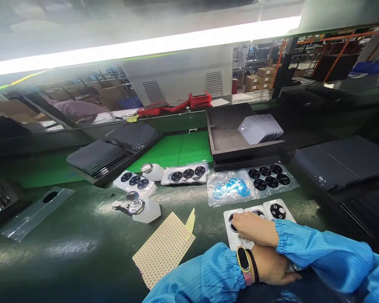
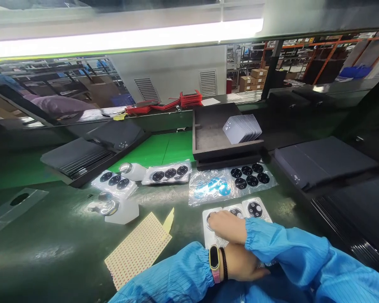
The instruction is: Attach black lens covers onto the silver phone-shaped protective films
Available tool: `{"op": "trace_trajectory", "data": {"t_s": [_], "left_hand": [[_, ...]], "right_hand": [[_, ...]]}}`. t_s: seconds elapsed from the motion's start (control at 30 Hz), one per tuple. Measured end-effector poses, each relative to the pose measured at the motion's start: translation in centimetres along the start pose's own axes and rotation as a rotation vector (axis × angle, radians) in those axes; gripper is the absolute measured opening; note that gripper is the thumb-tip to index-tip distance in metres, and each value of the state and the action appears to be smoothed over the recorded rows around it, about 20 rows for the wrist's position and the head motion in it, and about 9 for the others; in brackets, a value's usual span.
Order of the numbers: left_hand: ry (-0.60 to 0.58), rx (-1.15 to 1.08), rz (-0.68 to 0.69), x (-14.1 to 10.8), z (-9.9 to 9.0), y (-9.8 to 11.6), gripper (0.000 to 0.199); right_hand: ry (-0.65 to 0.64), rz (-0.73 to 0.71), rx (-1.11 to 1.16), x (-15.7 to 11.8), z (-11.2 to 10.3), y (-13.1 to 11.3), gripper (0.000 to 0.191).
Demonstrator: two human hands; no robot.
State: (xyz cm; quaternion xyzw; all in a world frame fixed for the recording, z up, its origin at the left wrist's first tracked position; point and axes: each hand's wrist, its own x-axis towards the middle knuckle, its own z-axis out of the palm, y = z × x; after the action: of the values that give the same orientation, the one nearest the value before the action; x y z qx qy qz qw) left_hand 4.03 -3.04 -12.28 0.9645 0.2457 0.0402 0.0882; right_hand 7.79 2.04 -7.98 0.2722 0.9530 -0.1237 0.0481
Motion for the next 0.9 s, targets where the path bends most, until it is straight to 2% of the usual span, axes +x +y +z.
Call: {"op": "trace_trajectory", "data": {"t_s": [0.13,0.27,0.4,0.5,0.6,0.73,0.9], "left_hand": [[0.079,0.048,-0.054,-0.2,0.8,0.1,0.055],[0.191,0.078,-0.007,-0.2,1.5,0.1,0.055],[0.206,0.167,-0.018,0.0,1.5,0.0,0.048],[0.219,0.206,0.025,0.1,1.0,-0.1,0.05],[0.198,0.182,0.048,0.1,0.6,-0.2,0.055],[0.225,0.198,-0.01,-0.1,0.4,0.0,0.065],[0.223,0.203,0.01,-0.3,-0.4,0.0,0.06]], "right_hand": [[0.026,-0.008,0.174,0.5,-1.4,1.5,0.018],[0.082,0.045,0.276,0.9,-1.9,2.4,0.015],[0.011,0.038,0.143,1.0,-1.1,1.6,0.017],[-0.022,0.034,0.072,1.1,-0.7,0.9,0.017],[-0.02,0.039,0.005,1.3,-0.4,0.4,0.02],[-0.014,0.013,-0.108,1.5,0.2,-0.1,0.021],[-0.001,0.029,-0.134,1.4,0.1,-0.9,0.026]]}}
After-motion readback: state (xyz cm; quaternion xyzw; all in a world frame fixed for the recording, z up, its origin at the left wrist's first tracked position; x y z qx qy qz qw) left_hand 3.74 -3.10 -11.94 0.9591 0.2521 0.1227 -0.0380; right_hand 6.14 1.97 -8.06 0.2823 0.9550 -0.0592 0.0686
